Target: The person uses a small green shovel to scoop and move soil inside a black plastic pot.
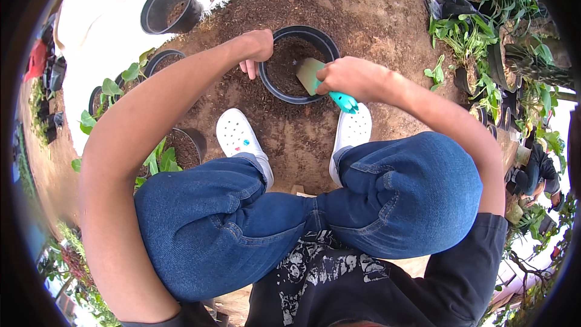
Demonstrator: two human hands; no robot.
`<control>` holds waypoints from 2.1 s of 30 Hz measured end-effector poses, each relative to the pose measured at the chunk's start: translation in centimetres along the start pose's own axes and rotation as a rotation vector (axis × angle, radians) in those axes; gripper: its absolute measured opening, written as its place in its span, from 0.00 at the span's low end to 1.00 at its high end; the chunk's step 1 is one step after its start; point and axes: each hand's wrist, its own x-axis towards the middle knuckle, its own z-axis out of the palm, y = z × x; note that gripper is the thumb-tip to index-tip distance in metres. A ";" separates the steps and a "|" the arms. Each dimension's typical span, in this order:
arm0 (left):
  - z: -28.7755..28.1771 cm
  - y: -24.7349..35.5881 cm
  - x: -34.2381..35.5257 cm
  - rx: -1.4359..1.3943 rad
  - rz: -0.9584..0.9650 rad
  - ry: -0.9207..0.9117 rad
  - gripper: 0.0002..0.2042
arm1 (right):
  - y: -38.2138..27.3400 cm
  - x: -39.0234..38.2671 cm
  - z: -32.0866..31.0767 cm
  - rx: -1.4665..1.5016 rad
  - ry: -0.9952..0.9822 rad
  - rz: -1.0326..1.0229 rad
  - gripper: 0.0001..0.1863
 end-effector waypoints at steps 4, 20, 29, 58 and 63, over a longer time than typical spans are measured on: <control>0.1 -0.6 0.0 -0.002 -0.021 0.007 0.12 | -0.6 0.9 -5.7 0.129 -0.085 0.012 0.14; -0.1 -0.2 -0.5 0.008 0.022 0.031 0.16 | -1.2 -0.3 0.8 0.257 0.135 0.031 0.16; -0.1 -0.1 -0.2 0.022 0.007 -0.006 0.27 | -1.7 -6.8 -1.4 1.132 0.772 0.493 0.16; 0.6 -0.1 -1.2 0.020 0.033 0.083 0.24 | 6.1 -9.6 7.2 1.375 0.449 1.060 0.11; 0.0 0.1 -0.8 0.030 -0.004 0.034 0.24 | 16.0 -7.5 8.1 0.830 0.586 0.915 0.18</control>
